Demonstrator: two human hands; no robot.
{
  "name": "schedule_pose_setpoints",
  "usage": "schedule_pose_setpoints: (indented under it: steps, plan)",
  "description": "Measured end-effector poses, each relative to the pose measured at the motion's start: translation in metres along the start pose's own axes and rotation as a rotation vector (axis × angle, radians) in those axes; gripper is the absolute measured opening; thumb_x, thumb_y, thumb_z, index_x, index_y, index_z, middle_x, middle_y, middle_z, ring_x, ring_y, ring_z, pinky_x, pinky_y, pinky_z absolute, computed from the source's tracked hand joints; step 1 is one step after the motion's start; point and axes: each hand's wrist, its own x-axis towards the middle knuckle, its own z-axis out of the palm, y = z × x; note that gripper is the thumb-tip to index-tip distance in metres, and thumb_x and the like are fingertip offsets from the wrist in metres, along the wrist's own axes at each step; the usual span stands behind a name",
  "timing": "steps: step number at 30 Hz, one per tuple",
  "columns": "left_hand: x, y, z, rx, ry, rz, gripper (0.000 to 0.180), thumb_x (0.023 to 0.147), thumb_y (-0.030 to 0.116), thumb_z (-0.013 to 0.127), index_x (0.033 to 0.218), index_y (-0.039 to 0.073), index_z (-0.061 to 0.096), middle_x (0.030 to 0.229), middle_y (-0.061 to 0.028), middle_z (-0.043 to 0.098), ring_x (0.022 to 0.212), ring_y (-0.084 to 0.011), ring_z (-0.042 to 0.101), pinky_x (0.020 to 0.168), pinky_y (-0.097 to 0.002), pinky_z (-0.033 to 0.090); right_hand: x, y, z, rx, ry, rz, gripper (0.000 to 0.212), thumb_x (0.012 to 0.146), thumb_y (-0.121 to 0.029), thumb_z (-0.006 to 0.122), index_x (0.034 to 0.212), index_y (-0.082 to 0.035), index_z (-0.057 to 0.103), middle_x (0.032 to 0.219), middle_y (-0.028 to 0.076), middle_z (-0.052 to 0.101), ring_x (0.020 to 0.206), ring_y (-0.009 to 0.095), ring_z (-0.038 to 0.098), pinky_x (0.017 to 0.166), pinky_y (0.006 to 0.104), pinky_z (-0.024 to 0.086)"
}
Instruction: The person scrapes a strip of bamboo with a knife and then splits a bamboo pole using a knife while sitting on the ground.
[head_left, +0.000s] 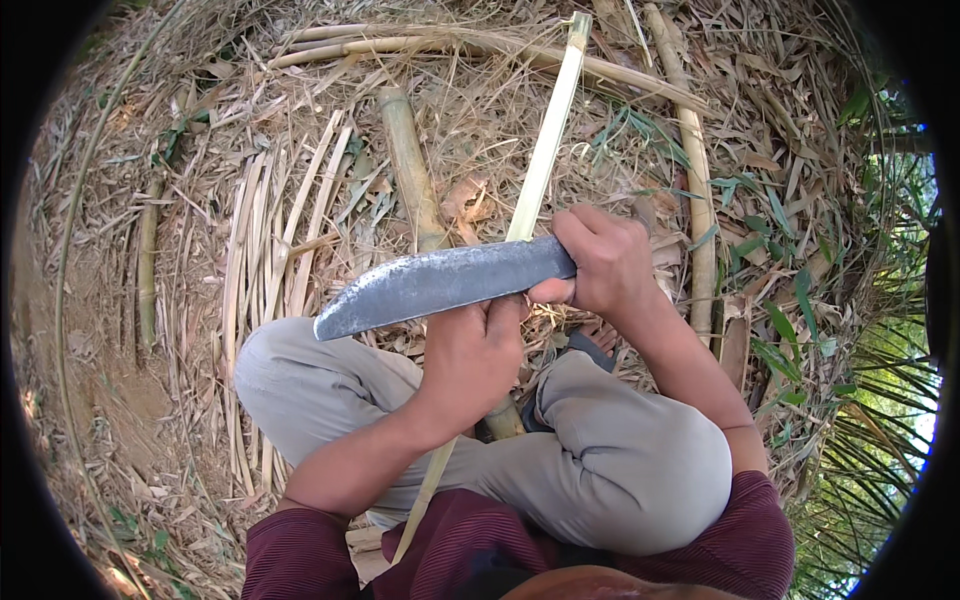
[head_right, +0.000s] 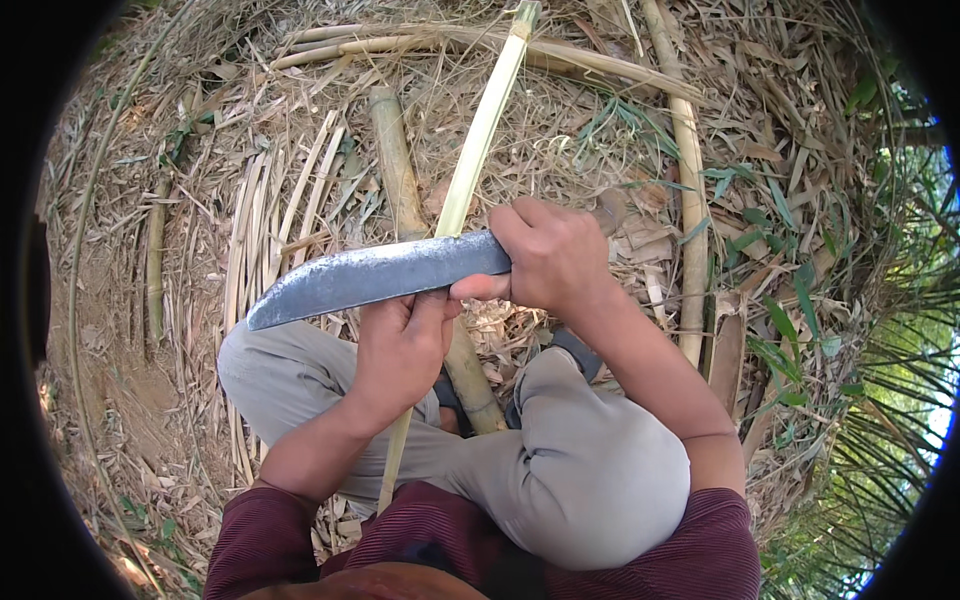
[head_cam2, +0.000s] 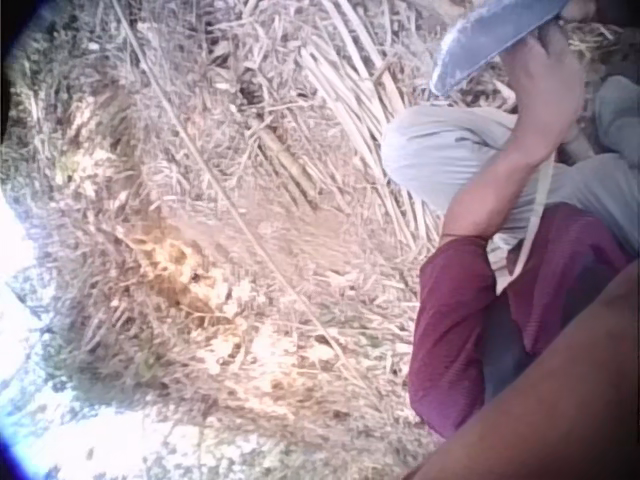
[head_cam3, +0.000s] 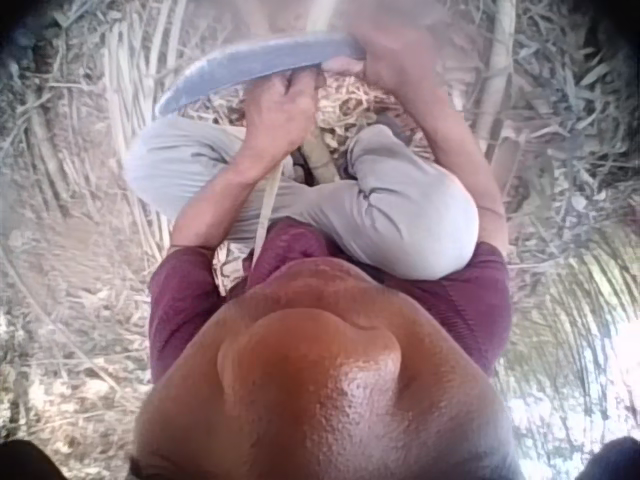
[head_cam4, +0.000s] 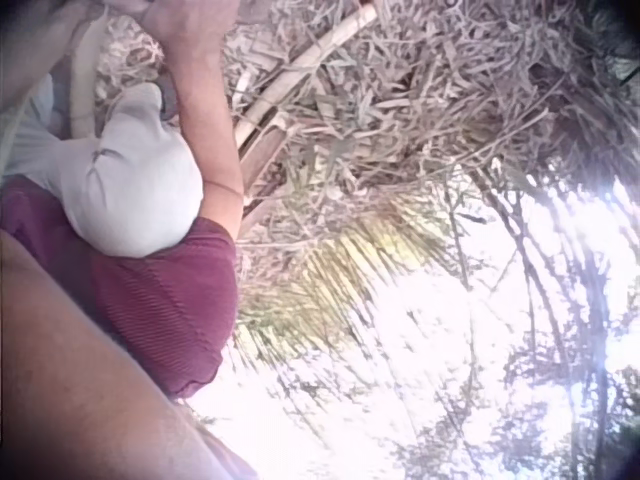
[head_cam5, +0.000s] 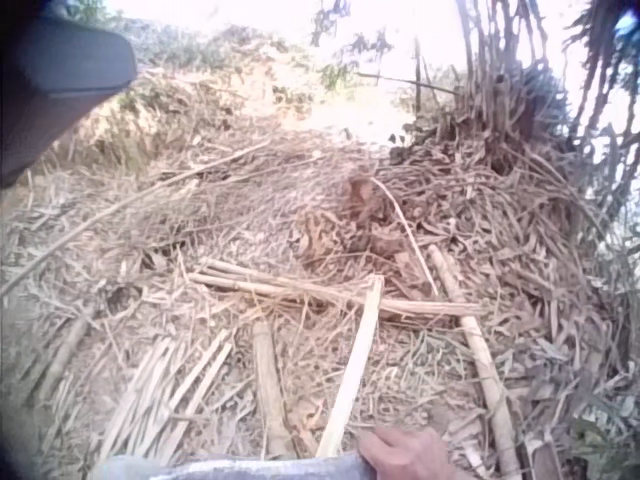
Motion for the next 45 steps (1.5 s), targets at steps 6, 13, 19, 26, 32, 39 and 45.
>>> schedule_pose_setpoints:
  steps: [6,13,19,26,32,39,45]
  plan:
    - [-0.008,0.019,-0.006,-0.282,-0.170,-0.291,0.029,0.107,0.026,0.045,0.092,0.003,0.055,0.063,0.0044,0.044,0.046,-0.0016,0.035,0.042,-0.0210,0.025,-0.006,0.049,0.002,-0.024,0.052,0.324,0.070,0.089,-0.071,0.049,0.070,-0.004,0.057,0.062,0.014,0.057,0.054,0.033,0.059,0.052,0.0444,0.048]
    - [-0.004,0.018,0.003,-0.417,-0.224,-0.415,0.031,0.108,0.030,0.042,0.092,0.006,0.051,0.062,0.0054,0.038,0.042,-0.0018,0.027,0.039,-0.0212,0.019,-0.001,0.051,-0.016,0.115,-0.062,0.478,0.069,0.096,-0.065,0.044,0.068,-0.003,0.058,0.061,0.015,0.057,0.052,0.036,0.058,0.054,0.0472,0.048]
    - [-0.012,0.027,-0.006,-0.452,-0.293,-0.424,0.033,0.107,0.034,0.044,0.091,0.006,0.052,0.067,0.0046,0.043,0.050,-0.0017,0.033,0.044,-0.0194,0.027,0.021,0.119,-0.023,-0.048,-0.062,0.528,0.077,0.091,-0.072,0.045,0.064,0.000,0.056,0.060,0.017,0.058,0.057,0.036,0.061,0.060,0.0480,0.051]
    - [0.004,0.012,-0.013,-0.531,-0.297,-0.462,0.032,0.108,0.032,0.040,0.099,0.005,0.054,0.063,0.0048,0.035,0.042,-0.0028,0.025,0.038,-0.0212,0.018,-0.002,0.121,-0.010,0.772,0.074,1.147,0.080,0.097,-0.072,0.030,0.068,-0.003,0.056,0.051,-0.002,0.039,0.043,0.013,0.041,0.042,0.0306,0.038]
    - [0.011,0.032,-0.025,-0.611,-0.293,-0.493,0.030,0.108,0.027,0.038,0.115,0.002,0.052,0.064,-0.0002,0.041,0.040,-0.0045,0.029,0.037,-0.0203,0.022,-0.063,0.082,0.047,0.956,-0.384,1.394,0.035,0.098,-0.034,0.057,0.098,0.000,0.060,0.061,-0.001,0.044,0.048,0.010,0.046,0.041,0.0275,0.039]
    - [0.027,0.024,-0.029,-0.619,-0.243,-0.424,0.017,0.104,0.022,0.045,0.099,0.006,0.050,0.081,-0.0063,0.055,0.046,-0.0068,0.041,0.038,-0.0209,0.031,-0.114,0.052,0.066,1.224,-0.350,1.624,0.029,0.093,0.000,0.054,0.122,0.001,0.053,0.081,0.010,0.062,0.062,0.016,0.059,0.046,0.0303,0.046]
    - [0.034,0.038,-0.039,-0.747,-0.271,-0.492,0.023,0.105,0.027,0.044,0.094,0.008,0.050,0.071,0.0004,0.046,0.041,-0.0035,0.029,0.034,-0.0207,0.021,-0.104,0.044,0.002,1.123,-0.274,1.555,0.015,0.094,-0.001,0.052,0.109,0.000,0.053,0.076,0.007,0.059,0.048,0.011,0.049,0.041,0.0278,0.042]
